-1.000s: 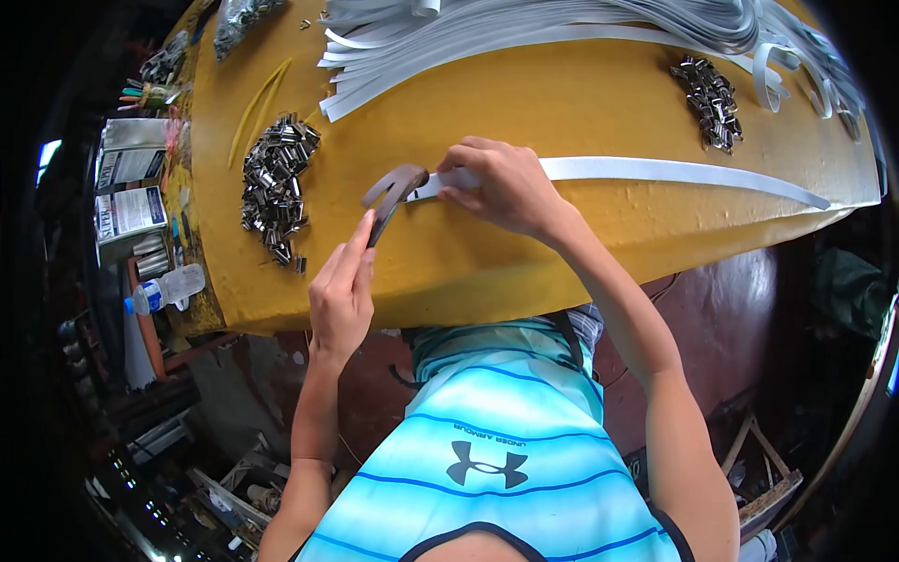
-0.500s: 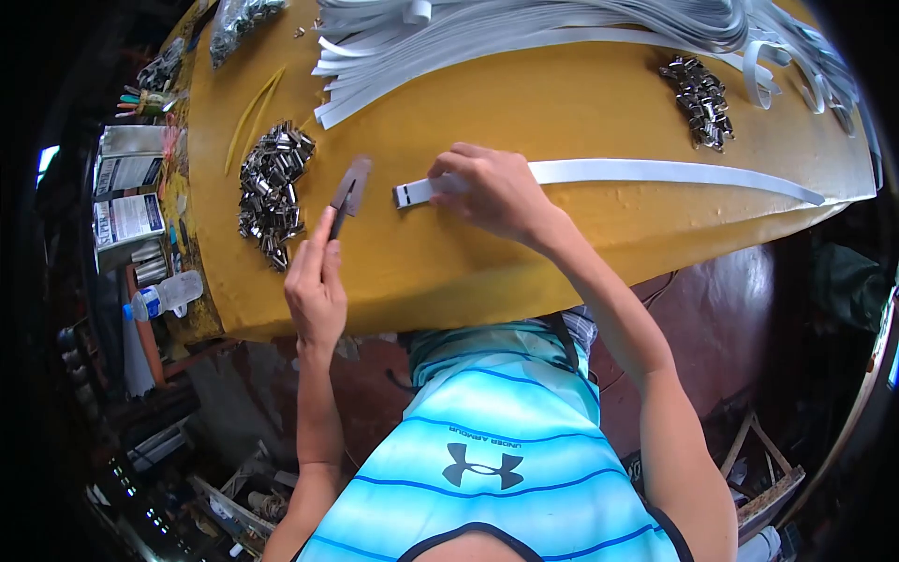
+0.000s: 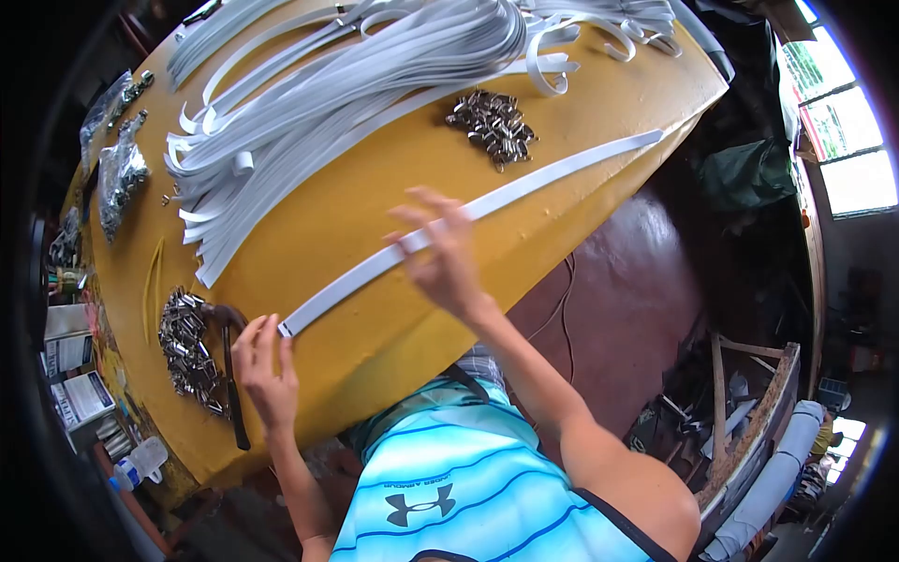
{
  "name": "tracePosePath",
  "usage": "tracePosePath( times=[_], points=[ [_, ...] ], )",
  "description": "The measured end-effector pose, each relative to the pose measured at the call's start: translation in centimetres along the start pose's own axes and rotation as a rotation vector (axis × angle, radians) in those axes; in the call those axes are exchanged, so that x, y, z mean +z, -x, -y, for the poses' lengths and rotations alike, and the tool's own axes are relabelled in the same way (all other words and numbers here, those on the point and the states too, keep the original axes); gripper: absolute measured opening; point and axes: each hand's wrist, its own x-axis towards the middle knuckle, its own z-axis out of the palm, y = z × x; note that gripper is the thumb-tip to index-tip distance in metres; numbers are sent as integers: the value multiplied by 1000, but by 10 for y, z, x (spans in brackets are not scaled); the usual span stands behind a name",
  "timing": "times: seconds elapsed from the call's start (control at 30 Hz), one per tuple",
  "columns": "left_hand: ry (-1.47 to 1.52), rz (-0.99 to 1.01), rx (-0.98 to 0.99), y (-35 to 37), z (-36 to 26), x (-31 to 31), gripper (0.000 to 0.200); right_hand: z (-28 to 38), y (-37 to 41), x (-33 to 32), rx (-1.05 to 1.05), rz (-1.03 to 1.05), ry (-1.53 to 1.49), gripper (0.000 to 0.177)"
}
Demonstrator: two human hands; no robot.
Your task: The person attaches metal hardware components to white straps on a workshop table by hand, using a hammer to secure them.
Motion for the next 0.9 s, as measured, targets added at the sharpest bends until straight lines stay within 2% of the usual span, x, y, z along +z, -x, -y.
tracePosePath(
  times=[0.07,0.13,0.17,0.23,0.27,0.3,0.33,0.37,0.43,0.5,0.53,0.6,0.7,0.77,0.8,0.9],
  points=[
    [-10,29,20,-6,-3,11,34,-42,-6,-34,128,-206,177,30],
    [-33,100,35,-7,-1,18,34,-87,-8,-67,141,-303,525,27],
    [-36,94,47,-7,-2,19,34,-89,-10,-85,143,-317,523,27],
    [70,201,-101,-5,-5,16,31,-79,-13,-113,598,-161,173,30],
    [122,161,-97,-5,-7,16,22,-77,-7,-112,600,-174,168,30],
    [119,158,-84,-5,-8,14,22,-76,2,-110,701,27,-99,33],
    [279,227,-189,-4,-9,11,19,-73,10,-110,783,230,-367,37],
    [439,299,-294,-5,-10,9,15,-60,15,-104,853,408,-510,39],
    [548,315,-290,-8,-13,-3,9,-32,21,-89,950,709,-833,42],
    [928,468,-460,-7,-14,-21,8,-27,26,-77,1025,615,-1170,41],
    [1014,457,-443,-6,-15,-28,9,-31,27,-73,1030,611,-1172,41],
    [983,478,-425,-4,-13,-42,11,-45,20,-68,1000,182,-1296,38],
    [921,485,-396,-1,2,-46,13,-83,-4,-102,914,-15,-1097,26],
    [733,512,-462,2,12,-44,16,-119,-20,-132,865,-138,-943,18],
    [730,506,-464,3,15,-43,16,-126,-33,-149,851,-219,-906,16],
    [686,510,-545,7,16,-36,17,-146,-60,-195,718,-306,-752,18]
  ],
)
